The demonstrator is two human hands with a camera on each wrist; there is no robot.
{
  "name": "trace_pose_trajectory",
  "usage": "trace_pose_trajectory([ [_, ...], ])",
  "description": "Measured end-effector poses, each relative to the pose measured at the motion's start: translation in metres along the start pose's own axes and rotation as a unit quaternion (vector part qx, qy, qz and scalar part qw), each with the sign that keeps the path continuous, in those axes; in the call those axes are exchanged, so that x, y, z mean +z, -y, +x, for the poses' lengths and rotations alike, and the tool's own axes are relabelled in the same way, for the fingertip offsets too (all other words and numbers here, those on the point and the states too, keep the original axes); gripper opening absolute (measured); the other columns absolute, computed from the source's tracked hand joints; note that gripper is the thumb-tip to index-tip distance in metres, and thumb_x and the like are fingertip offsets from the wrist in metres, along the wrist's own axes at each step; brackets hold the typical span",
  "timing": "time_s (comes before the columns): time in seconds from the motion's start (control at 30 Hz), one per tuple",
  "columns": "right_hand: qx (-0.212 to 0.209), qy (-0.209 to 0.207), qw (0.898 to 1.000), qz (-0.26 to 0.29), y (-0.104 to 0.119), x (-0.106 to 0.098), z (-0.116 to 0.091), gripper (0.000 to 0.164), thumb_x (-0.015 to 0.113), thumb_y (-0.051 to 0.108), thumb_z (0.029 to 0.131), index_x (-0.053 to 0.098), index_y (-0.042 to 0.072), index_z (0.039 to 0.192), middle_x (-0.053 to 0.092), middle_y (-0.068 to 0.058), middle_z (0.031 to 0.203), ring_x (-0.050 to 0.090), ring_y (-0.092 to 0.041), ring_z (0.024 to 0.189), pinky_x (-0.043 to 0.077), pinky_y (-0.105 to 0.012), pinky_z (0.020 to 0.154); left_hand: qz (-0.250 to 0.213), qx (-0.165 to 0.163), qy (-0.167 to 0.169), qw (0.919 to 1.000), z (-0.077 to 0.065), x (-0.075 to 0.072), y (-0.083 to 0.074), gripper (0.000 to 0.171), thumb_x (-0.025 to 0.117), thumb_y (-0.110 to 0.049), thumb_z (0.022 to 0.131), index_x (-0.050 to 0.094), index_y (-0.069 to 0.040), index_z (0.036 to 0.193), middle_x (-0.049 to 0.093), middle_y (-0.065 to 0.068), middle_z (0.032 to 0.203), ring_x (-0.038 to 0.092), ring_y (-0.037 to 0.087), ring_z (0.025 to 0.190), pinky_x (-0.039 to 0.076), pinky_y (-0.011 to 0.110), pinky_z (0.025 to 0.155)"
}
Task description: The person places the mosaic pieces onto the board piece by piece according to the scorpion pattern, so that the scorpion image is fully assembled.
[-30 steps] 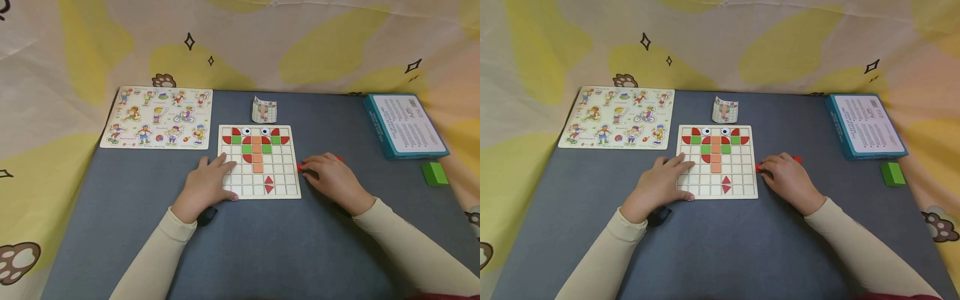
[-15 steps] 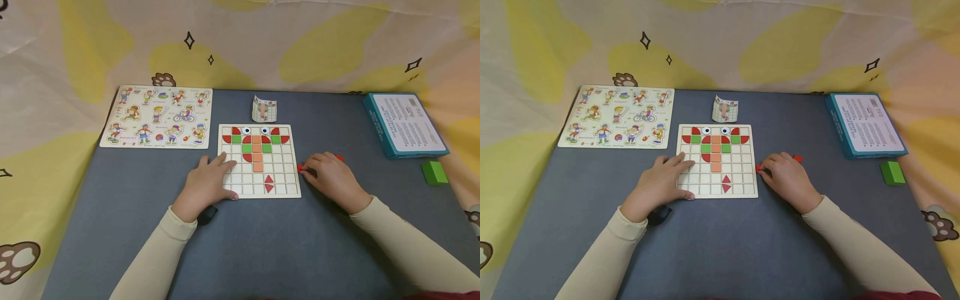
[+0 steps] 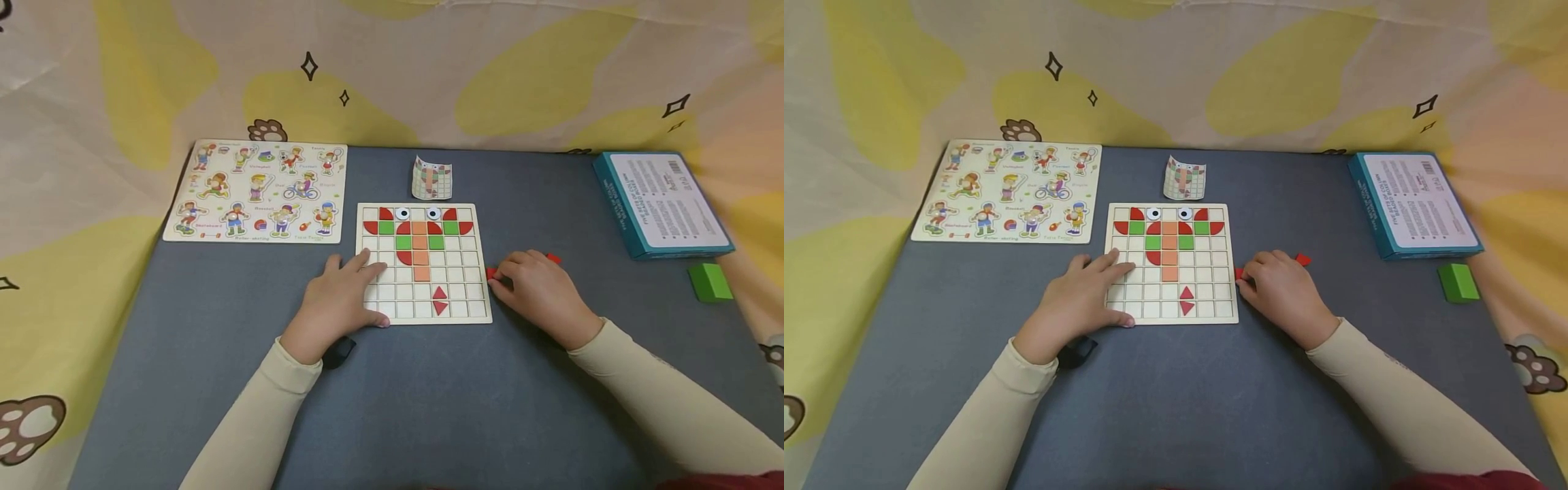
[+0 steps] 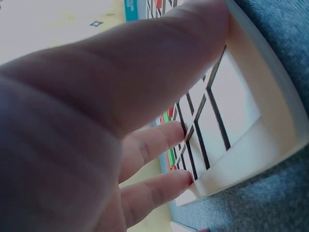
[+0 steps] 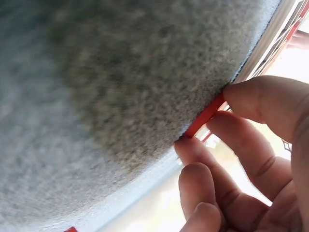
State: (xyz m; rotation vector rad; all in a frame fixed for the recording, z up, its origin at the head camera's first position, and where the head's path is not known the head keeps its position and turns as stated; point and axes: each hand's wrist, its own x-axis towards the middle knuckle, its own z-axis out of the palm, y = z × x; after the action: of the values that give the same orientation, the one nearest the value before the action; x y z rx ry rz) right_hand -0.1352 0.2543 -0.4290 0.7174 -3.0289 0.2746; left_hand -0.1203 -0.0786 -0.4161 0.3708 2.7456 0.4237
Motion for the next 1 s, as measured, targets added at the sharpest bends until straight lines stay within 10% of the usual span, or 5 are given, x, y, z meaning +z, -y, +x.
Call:
trace_pose_trajectory([
  [0.33,0.035,0.013,0.999,0.02,0.013,-0.003,0.016,0.012,0.075,0.012,0.088,0.075,0.0,0.088,0.069,-0.013,0.084,0.059,-0.032,0.08,0.051,-0.048,0.084,0.003,0.0,-0.002,1.0,-0.001,0.001,0.004,0.098,0.097,-0.052,0.072,0.057,-0.022,0.156,0.036,0.011,0.169,0.041,0.042,0.134,0.057,0.052,0.073],
  [0.7,-0.077,-0.016,0.996,0.038,0.059,-0.005,0.06,0.008,0.077,0.015,0.09,0.08,0.008,0.094,0.073,-0.007,0.087,0.063,-0.029,0.083,0.051,-0.046,0.09,-0.002,-0.002,-0.004,1.0,-0.004,0.0,0.005,0.096,0.097,-0.051,0.072,0.058,-0.022,0.155,0.037,0.011,0.169,0.042,0.042,0.132,0.057,0.052,0.072],
  [1.0,-0.06,0.021,0.998,-0.001,0.066,0.002,0.062,0.019,0.083,0.009,0.091,0.085,0.009,0.109,0.078,-0.011,0.101,0.069,-0.032,0.095,0.057,-0.046,0.088,0.009,0.005,0.0,0.9999,0.0,0.0,0.002,0.097,0.096,-0.053,0.073,0.056,-0.023,0.156,0.036,0.011,0.17,0.041,0.041,0.133,0.057,0.05,0.07],
])
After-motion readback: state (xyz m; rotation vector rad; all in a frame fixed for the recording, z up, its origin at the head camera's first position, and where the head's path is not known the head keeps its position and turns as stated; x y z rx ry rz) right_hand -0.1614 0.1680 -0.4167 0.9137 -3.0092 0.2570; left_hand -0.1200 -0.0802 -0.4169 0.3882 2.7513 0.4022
